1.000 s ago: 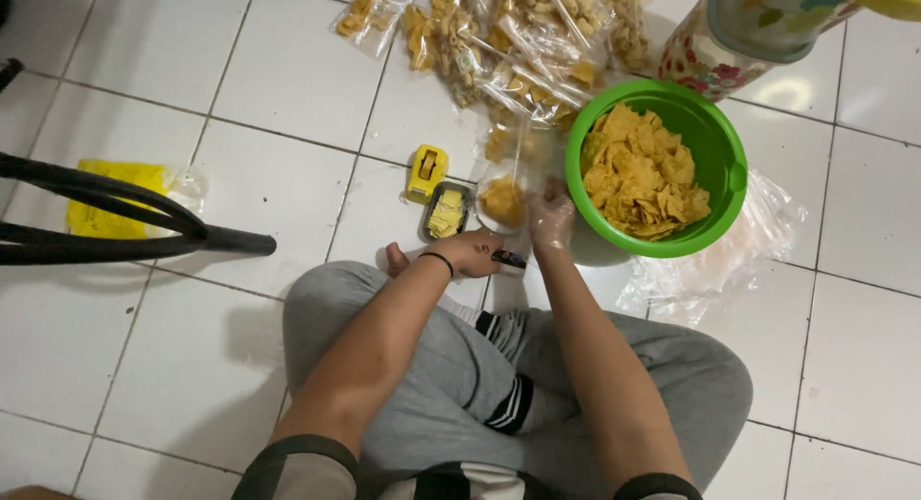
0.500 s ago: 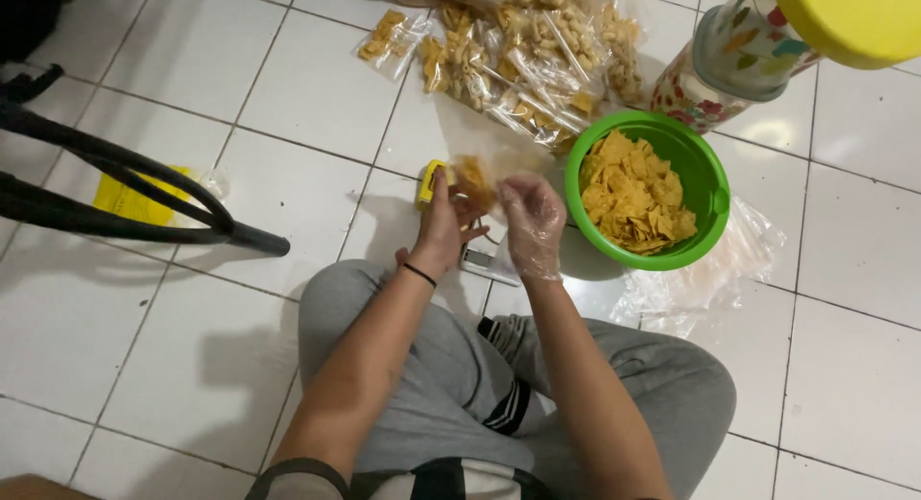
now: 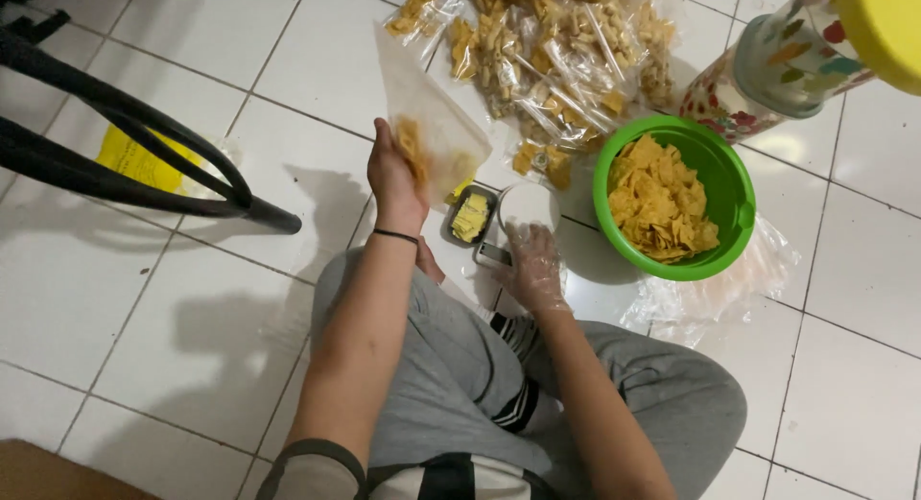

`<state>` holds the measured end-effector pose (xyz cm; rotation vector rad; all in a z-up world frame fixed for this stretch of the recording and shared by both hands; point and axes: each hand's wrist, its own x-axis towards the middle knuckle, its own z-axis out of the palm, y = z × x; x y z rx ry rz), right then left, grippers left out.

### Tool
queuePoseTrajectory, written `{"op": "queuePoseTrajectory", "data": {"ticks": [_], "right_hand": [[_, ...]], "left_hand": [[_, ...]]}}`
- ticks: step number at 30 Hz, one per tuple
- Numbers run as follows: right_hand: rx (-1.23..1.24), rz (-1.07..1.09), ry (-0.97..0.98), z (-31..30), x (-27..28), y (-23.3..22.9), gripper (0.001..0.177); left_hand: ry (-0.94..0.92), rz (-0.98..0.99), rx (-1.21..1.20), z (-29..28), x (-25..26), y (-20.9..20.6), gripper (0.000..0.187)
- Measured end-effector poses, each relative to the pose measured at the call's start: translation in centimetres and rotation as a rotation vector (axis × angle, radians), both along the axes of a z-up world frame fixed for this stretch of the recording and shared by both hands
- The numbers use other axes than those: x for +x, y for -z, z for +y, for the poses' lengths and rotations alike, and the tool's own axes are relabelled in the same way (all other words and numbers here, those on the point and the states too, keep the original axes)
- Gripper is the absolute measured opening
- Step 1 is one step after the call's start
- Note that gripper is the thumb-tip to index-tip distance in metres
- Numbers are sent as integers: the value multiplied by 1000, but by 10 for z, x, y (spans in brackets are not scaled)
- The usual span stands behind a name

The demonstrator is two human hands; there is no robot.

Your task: Manually packing chips from a large bowl into individual small plastic bags while sitting on the floor.

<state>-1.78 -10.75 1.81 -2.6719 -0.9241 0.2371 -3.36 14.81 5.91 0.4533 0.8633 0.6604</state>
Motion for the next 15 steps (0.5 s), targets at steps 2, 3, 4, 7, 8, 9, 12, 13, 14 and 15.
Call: {"op": "queuePoseTrajectory", "data": {"ticks": [2, 3, 4, 7, 8, 9, 12, 13, 14, 15], "right_hand": [[-379, 121, -3, 2, -2, 6, 102], [-383, 123, -10, 1, 4, 16, 102], [-405, 118, -8, 0, 8, 26, 101], [-447, 124, 10, 5, 19, 28, 95], [-462, 131, 30, 9, 22, 25, 91], [-465, 135, 26, 11, 26, 21, 91], [-500, 143, 31, 16, 37, 13, 86], [-508, 132, 34, 17, 41, 14, 83], [-518, 120, 37, 18, 45, 13, 81], [-522, 121, 33, 19, 48, 17, 81]], "left_hand": [[-7, -30, -6, 5, 10, 12, 44], [-13, -27, -9, 4, 13, 8, 44], [7, -13, -3, 2, 16, 4, 43], [39, 37, -4, 2, 25, -1, 43], [55, 69, -7, 3, 29, -1, 44], [52, 74, -9, 1, 29, -6, 44], [55, 90, -25, -3, 28, -17, 45], [62, 110, -9, -4, 28, -19, 46], [70, 129, 6, -6, 29, -20, 48], [66, 131, 2, -6, 29, -20, 48]]}}
